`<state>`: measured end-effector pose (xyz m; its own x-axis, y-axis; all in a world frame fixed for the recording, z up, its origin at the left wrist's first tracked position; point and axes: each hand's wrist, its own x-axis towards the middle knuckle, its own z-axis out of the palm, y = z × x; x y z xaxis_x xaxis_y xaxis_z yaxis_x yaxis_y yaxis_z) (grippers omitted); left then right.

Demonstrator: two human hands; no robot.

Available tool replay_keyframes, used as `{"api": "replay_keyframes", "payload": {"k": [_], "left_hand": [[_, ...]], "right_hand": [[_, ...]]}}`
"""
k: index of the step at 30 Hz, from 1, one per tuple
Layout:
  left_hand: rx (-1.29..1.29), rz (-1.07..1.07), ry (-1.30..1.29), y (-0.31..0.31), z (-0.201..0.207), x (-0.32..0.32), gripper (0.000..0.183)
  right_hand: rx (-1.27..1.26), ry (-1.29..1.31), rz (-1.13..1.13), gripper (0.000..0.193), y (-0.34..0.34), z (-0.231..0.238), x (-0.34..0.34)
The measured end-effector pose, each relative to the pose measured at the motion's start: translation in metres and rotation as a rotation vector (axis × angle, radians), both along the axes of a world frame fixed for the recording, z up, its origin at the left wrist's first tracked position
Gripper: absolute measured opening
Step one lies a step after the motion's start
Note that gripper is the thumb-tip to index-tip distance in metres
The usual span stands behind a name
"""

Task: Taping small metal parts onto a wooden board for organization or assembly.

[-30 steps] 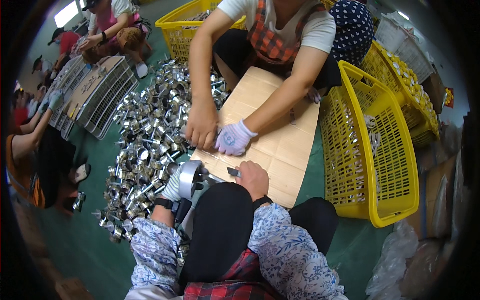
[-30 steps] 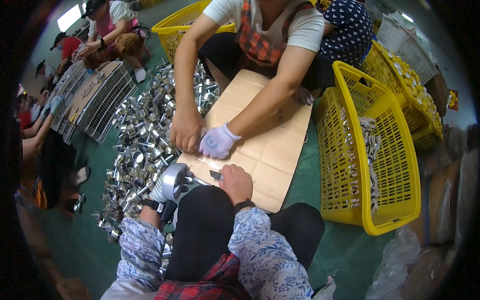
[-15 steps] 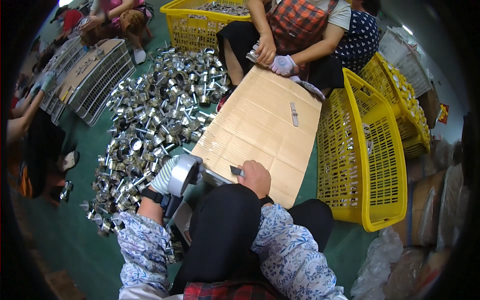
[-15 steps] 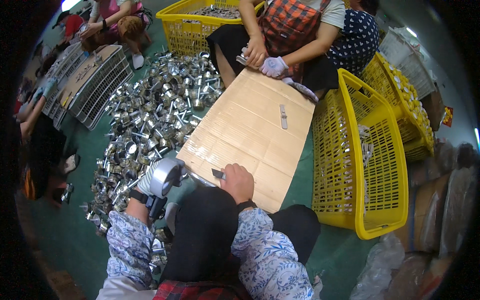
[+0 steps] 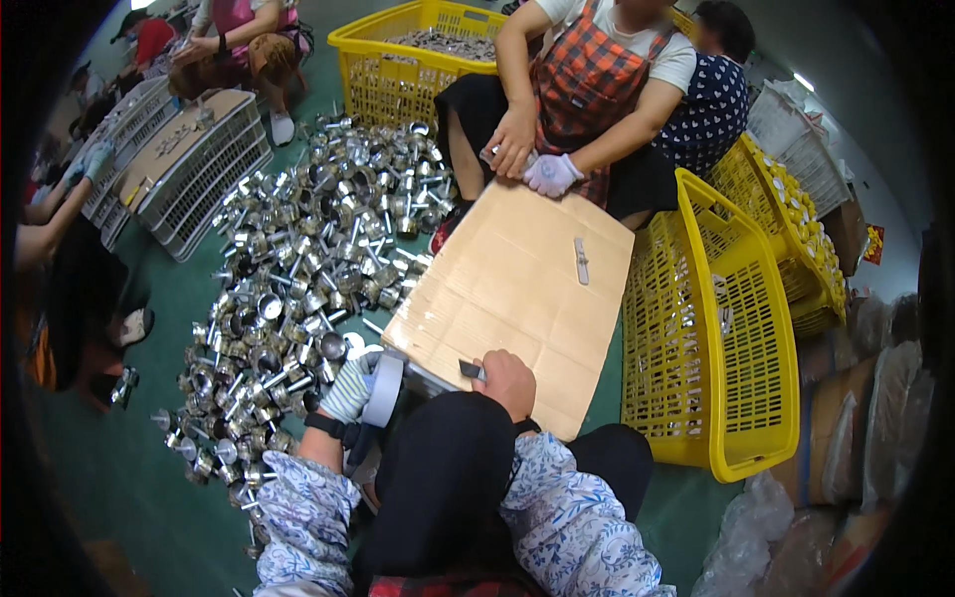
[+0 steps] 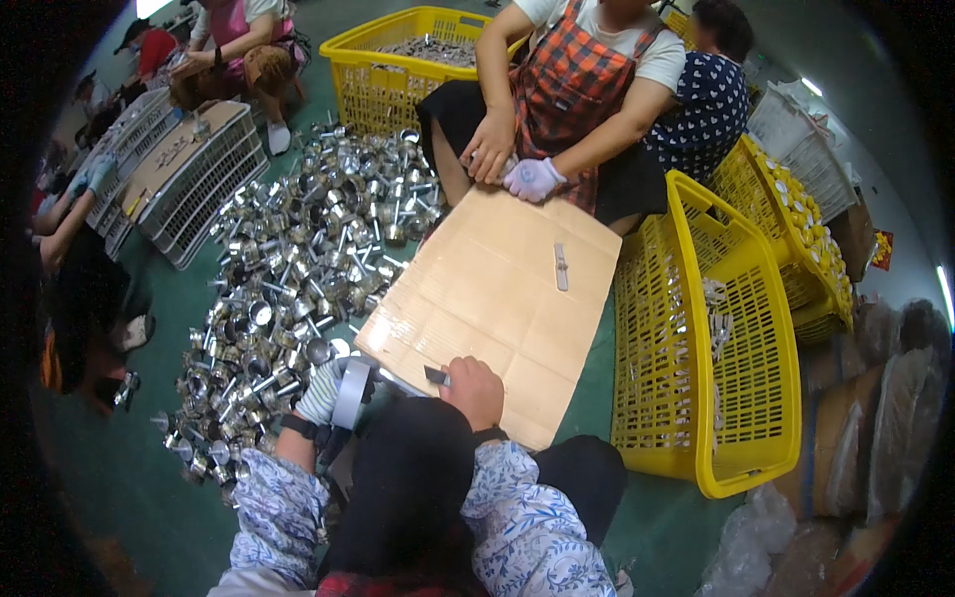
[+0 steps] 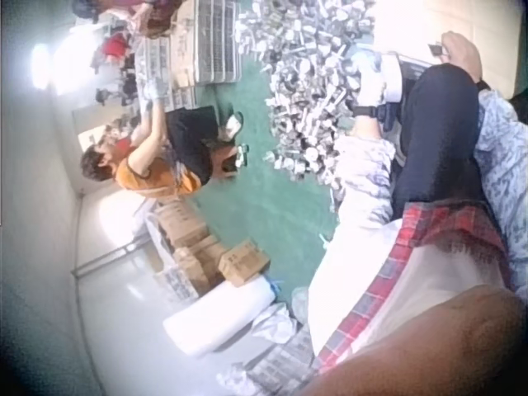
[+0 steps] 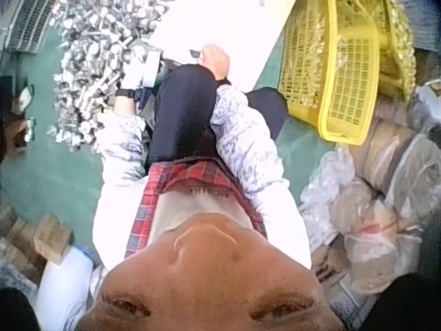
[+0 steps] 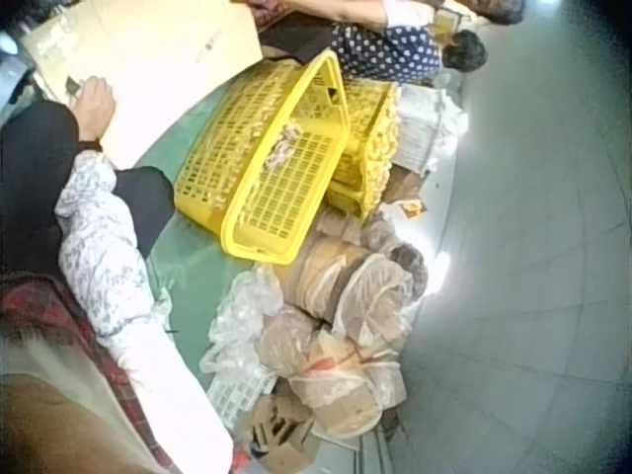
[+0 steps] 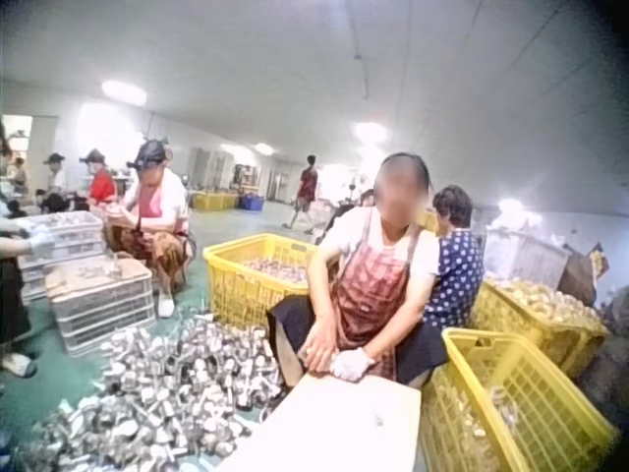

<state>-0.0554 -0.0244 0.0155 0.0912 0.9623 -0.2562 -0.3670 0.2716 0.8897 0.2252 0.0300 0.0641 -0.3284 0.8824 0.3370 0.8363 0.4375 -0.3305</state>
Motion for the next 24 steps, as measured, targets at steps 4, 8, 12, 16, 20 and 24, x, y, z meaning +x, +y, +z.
{"api": "replay_keyframes", "payload": {"k": [4, 8, 12, 16, 20, 24], "left_hand": [[0.011, 0.006, -0.039, -0.001, -0.012, -0.001, 0.025], [0.025, 0.014, -0.002, -0.001, -0.015, -0.004, 0.028], [0.007, 0.011, -0.036, -0.001, -0.016, 0.001, 0.029], [0.114, 0.029, 0.138, 0.003, -0.017, 0.009, 0.028], [-0.095, 0.071, -0.175, 0.009, -0.028, 0.022, 0.023], [0.068, 0.024, 0.103, 0.01, -0.047, 0.016, 0.022]], "right_hand": [[-0.015, -0.006, 0.014, 0.028, -0.001, 0.011, -0.003], [0.025, 0.126, 0.028, 0.02, -0.003, 0.016, -0.005], [-0.016, 0.051, 0.036, 0.024, -0.004, 0.012, 0.01], [-0.022, 0.02, 0.028, 0.031, 0.002, 0.004, 0.022], [-0.027, 0.07, 0.034, 0.031, 0.001, 0.006, 0.036], [0.006, 0.144, 0.053, 0.028, 0.001, 0.007, 0.044]]}}
